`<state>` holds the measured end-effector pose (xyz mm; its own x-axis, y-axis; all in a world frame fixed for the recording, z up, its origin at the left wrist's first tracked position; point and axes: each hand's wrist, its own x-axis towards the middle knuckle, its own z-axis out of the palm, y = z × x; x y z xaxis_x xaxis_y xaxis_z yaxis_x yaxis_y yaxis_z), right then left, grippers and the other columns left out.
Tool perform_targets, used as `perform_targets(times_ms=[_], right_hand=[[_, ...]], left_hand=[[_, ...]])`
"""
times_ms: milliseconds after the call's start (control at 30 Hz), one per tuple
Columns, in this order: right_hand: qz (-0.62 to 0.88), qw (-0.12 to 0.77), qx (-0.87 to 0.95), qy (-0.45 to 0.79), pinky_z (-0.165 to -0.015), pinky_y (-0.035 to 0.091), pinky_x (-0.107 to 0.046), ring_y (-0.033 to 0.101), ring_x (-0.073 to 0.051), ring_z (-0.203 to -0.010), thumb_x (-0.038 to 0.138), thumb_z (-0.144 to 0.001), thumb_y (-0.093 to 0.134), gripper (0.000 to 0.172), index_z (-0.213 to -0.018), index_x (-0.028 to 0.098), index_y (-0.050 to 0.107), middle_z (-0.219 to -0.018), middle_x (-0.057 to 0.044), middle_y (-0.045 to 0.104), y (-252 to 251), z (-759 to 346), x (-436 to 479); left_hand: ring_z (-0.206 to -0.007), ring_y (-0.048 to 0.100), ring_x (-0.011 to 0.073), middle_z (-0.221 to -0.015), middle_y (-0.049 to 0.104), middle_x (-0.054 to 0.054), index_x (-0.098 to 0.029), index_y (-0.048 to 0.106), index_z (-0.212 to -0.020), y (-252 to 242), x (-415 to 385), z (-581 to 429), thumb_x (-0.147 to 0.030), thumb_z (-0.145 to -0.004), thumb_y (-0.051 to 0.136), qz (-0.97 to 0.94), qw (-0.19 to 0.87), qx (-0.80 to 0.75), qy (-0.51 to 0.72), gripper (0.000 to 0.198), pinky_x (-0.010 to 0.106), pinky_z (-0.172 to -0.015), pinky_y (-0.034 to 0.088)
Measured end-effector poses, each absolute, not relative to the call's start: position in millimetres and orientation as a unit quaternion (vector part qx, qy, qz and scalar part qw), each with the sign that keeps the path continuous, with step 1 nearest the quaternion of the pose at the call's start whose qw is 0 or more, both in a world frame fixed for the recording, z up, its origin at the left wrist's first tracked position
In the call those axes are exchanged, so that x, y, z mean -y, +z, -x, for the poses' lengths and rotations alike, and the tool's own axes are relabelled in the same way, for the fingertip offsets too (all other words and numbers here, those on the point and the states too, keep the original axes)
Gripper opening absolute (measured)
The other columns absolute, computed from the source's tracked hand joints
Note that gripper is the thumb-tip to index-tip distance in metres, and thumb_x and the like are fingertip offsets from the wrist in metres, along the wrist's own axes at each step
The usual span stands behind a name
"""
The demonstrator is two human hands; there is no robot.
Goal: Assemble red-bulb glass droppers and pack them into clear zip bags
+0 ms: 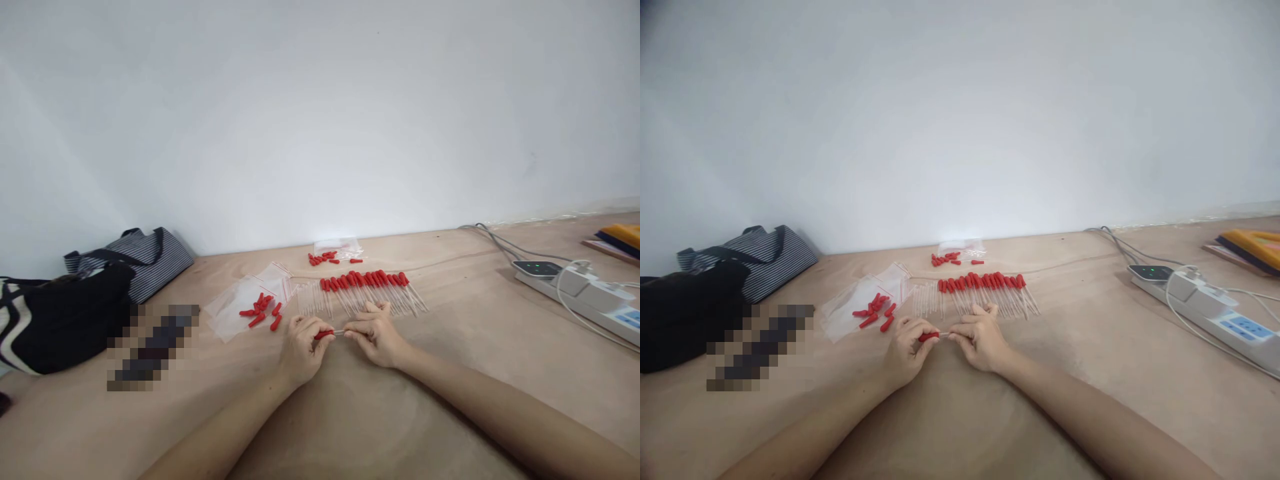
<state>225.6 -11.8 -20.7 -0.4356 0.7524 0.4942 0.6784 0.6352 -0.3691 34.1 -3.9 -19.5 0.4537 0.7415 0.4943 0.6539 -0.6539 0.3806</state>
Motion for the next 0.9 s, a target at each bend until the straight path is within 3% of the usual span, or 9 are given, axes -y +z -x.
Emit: perform_targets(times_ms=[233,467,667,900], right_hand=[[0.456,0.309,0.821,0.152,-0.073,0.02,-0.034,0.043,-0.016,-0.072,0.03,-0.085,0.044,0.025,-0.076,0.028,0.067,-0.062,0.0,0.061,-14.4,-217.2,13.4],[0.47,0.313,0.785,0.255,-0.087,0.02,-0.043,0.048,-0.011,-0.063,0.03,-0.083,0.046,0.025,-0.069,0.025,0.066,-0.06,0.005,0.061,-16.9,-215.0,10.7],[0.491,0.316,0.759,0.287,-0.087,0.023,-0.045,0.052,-0.017,-0.078,0.035,-0.081,0.046,0.027,-0.066,0.023,0.065,-0.067,0.002,0.065,-20.6,-215.6,7.0],[0.497,0.322,0.735,0.331,-0.087,0.024,-0.043,0.053,-0.018,-0.076,0.041,-0.08,0.045,0.032,-0.066,0.021,0.067,-0.066,0.001,0.064,-18.0,-213.2,6.7]], left_hand=[[-0.07,0.057,0.0159,-0.072,0.065,0.0,-0.02,0.057,-0.075,-19.5,4.4,-32.3,-0.027,-0.081,0.047,-0.854,0.05,-0.393,0.336,0.014,0.034,-0.077,0.032],[-0.069,0.058,0.0154,-0.071,0.065,0.0,-0.02,0.058,-0.074,-17.7,4.6,-32.8,-0.024,-0.08,0.048,-0.862,0.041,-0.375,0.338,0.012,0.033,-0.076,0.032],[-0.071,0.058,0.0158,-0.072,0.065,0.0,-0.019,0.059,-0.075,-18.9,2.5,-33.3,-0.025,-0.081,0.049,-0.859,0.054,-0.372,0.346,0.012,0.034,-0.075,0.033],[-0.075,0.057,0.017,-0.075,0.063,0.002,-0.019,0.059,-0.077,-17.6,1.7,-35.1,-0.025,-0.079,0.051,-0.84,0.108,-0.371,0.381,0.01,0.034,-0.076,0.038]])
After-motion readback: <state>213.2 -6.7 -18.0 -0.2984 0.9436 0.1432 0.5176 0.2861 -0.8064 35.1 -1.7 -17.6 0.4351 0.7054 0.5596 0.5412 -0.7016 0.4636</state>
